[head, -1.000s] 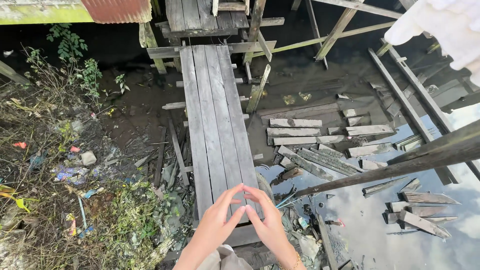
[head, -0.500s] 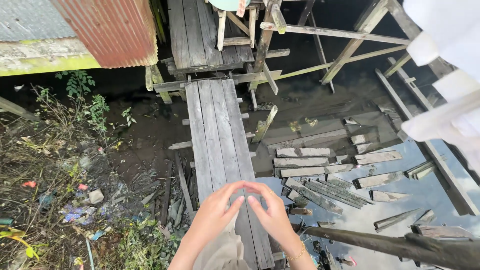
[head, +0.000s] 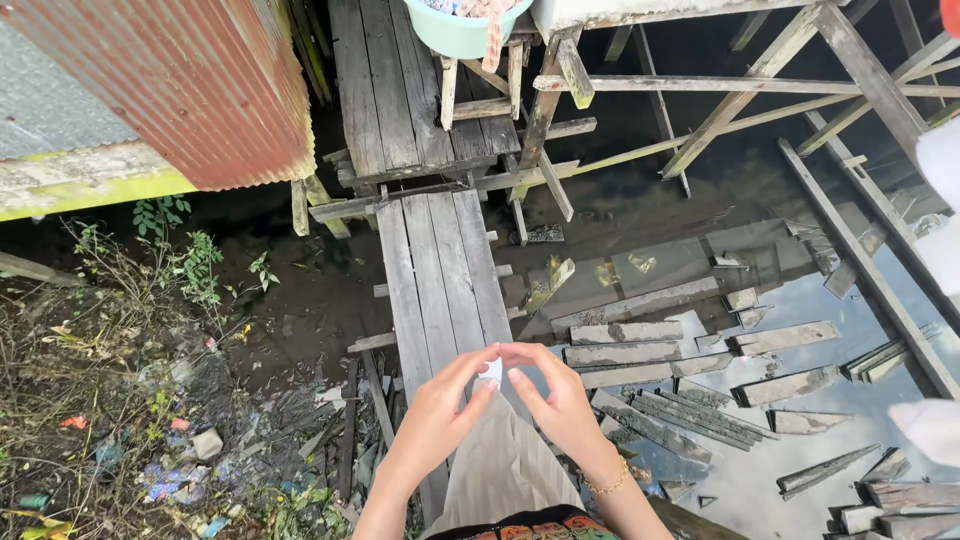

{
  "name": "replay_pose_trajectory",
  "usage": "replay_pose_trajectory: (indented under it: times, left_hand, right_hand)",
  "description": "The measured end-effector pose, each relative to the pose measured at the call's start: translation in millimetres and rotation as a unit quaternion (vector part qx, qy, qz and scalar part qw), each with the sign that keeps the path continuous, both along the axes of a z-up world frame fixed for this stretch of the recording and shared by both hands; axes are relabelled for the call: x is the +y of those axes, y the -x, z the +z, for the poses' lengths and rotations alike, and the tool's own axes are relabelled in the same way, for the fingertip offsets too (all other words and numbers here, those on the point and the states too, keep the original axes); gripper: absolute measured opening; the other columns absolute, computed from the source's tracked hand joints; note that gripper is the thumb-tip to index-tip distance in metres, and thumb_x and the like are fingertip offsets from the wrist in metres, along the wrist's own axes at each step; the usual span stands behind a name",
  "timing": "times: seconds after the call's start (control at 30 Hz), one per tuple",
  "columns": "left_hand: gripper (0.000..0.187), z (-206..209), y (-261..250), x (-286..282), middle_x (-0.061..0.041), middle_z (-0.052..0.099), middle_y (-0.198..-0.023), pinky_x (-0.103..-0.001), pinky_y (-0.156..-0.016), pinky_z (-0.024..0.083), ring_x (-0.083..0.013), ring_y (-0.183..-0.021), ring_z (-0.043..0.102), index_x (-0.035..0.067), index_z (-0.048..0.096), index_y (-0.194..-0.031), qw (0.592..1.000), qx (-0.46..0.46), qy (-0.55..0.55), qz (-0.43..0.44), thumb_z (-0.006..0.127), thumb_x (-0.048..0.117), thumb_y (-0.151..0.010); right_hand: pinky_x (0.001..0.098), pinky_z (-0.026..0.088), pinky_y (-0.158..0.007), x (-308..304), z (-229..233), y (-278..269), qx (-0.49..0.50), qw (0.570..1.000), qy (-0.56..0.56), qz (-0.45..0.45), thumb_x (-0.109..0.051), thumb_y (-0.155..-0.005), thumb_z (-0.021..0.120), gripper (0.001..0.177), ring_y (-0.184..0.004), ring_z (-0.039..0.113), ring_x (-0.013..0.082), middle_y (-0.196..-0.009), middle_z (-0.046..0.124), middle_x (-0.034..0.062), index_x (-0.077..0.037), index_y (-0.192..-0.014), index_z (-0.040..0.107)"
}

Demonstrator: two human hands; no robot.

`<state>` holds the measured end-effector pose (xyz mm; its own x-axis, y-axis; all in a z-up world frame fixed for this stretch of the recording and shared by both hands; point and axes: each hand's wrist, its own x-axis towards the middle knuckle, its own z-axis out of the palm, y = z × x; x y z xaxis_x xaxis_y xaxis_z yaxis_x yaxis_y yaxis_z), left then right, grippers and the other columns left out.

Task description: Hanging wet laundry on a clothesline outdoors and inspecting dried items.

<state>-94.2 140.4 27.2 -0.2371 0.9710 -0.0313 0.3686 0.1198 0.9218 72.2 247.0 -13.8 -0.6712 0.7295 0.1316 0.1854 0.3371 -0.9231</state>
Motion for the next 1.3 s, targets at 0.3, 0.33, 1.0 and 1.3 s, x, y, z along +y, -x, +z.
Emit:
replay_pose_trajectory:
  times: [0.3,0.33,1.0,1.3]
  left_hand:
    - [0.044,23,96,141,-0.004,0.068,-0.132,-0.037,-0.089,0.054,-0.0229,-0.118,0.067,0.016,0.057,-0.139,0.999,0.016,-0.016,0.044,0.059,0.028,-0.097]
    - [0.043,23,107,152,-0.005,0.068,-0.132,-0.037,-0.094,0.053,-0.0242,-0.119,0.068,0.015,0.058,-0.14,0.996,0.029,-0.065,0.045,0.06,0.027,-0.099]
    - [0.052,32,348,406,-0.002,0.065,-0.133,-0.031,-0.07,0.058,-0.0174,-0.118,0.067,0.016,0.051,-0.147,0.999,-0.035,0.008,-0.019,0.059,0.03,-0.097]
    - [0.051,0,419,503,-0.007,0.064,-0.137,-0.029,-0.088,0.054,-0.0188,-0.117,0.069,0.011,0.05,-0.149,0.991,-0.088,-0.033,-0.096,0.058,0.029,-0.102]
  right_hand:
    - [0.0352,0.055,-0.099,161,37,107,0.026,0.997,-0.016,0.065,-0.01,-0.097,0.062,0.031,-0.112,0.072,0.0205,-0.122,0.073,0.0092,-0.003,-0.127,0.065]
    - [0.0352,0.055,-0.099,177,44,118,0.021,0.996,-0.03,0.078,-0.01,-0.097,0.062,0.031,-0.112,0.071,0.0205,-0.122,0.073,0.0093,-0.003,-0.127,0.065]
    - [0.034,0.055,-0.095,401,51,346,-0.007,1.0,-0.013,0.021,-0.008,-0.097,0.064,0.034,-0.11,0.072,0.0187,-0.124,0.07,0.0088,-0.004,-0.131,0.061]
    - [0.0331,0.056,-0.094,474,37,403,-0.014,0.998,0.012,-0.064,-0.009,-0.099,0.064,0.033,-0.11,0.073,0.0192,-0.122,0.071,0.0087,-0.004,-0.131,0.061]
